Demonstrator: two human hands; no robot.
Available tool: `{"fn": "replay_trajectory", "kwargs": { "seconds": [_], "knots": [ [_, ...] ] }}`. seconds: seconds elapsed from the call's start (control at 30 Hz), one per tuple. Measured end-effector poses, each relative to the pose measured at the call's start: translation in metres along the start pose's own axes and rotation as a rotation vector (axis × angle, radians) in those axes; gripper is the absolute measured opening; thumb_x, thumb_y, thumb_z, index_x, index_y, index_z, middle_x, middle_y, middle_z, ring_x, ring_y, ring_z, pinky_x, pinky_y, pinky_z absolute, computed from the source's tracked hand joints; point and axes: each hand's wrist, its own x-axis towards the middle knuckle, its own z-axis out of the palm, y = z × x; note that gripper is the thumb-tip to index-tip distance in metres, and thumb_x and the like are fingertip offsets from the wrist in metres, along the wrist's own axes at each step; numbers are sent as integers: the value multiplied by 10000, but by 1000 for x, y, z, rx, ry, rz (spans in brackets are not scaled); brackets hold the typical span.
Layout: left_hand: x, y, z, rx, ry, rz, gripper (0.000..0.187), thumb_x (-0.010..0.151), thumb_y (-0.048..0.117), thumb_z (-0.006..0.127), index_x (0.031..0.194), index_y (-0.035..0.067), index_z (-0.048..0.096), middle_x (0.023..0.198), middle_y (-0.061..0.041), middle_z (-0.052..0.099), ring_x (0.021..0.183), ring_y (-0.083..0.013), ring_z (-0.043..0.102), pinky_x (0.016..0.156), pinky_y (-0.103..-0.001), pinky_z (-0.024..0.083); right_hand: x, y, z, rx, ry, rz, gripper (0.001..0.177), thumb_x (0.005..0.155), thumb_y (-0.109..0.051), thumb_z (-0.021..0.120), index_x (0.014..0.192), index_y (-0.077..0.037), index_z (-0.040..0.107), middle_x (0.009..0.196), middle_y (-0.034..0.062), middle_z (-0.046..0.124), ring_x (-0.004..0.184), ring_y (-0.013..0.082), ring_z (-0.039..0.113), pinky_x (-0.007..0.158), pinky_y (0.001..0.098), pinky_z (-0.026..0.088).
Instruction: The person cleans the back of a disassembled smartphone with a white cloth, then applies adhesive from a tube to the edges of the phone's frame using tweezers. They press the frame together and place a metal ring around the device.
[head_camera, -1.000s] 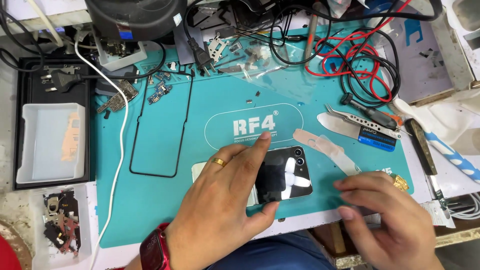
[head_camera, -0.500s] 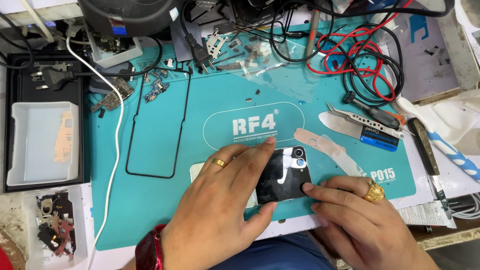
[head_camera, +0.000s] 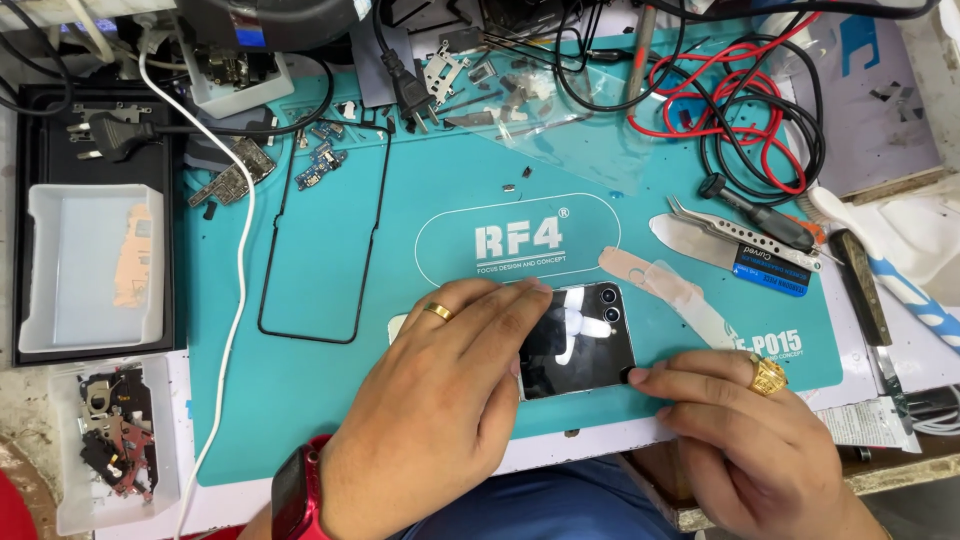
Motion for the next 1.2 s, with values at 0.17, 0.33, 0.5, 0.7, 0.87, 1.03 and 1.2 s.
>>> {"fn": "replay_trajectory", "kwargs": {
  "seconds": [0.17,0.33,0.5,0.7,0.87,1.03,1.2],
  "knots": [
    [-2,-1,1,16,19,4,410,938,-12,481,1342,-38,543,1267,-169,672,1163,-377,578,1058,-467,451,-1,2,0,-46,-73,-62,147,949,-71,458,933,-55,604,1177,186,736,999,352,706,849,429,552],
    [-5,-2,0,15,6,-19,427,927,2,490,1352,-15,533,1289,-150,659,1188,-366,562,1048,-462,449,4,-7,1,-112,-120,-31,96,933,-104,542,933,-96,637,1244,134,721,1066,348,663,915,440,538],
    [-6,-3,1,5,4,-32,438,927,-1,500,1364,1,530,1289,-140,667,1208,-362,564,1041,-456,460,4,-9,7,-220,-186,-70,65,938,-210,625,973,-166,657,1350,50,678,1223,360,606,970,472,483],
    [-5,-3,0,2,6,-22,422,935,-3,497,1356,3,527,1287,-132,664,1190,-358,569,1044,-453,454,11,-13,12,-262,-243,-134,128,995,-185,532,1047,-174,648,1404,16,649,1291,362,585,956,472,467],
    [-4,-3,0,-2,-1,-36,442,938,-8,495,1379,11,524,1301,-126,660,1201,-345,562,1051,-456,448,10,-12,15,-299,-252,-156,116,998,-171,501,981,-183,615,1400,15,650,1281,332,598,1001,517,445],
    [-2,-3,-8,-71,21,-11,462,928,-83,445,1382,-21,506,1416,-160,606,1293,-367,562,1136,-480,431,10,-13,17,-275,-254,-164,119,995,-173,479,966,-166,594,1387,62,655,1286,332,616,1061,541,416],
    [-11,1,-20,-5,73,-71,499,886,-115,422,1365,-38,535,1399,-199,570,1317,-403,519,1139,-507,432,14,-18,20,-268,-229,-153,81,986,-153,504,955,-153,579,1355,78,665,1270,316,629,1104,541,392]
  ]
}}
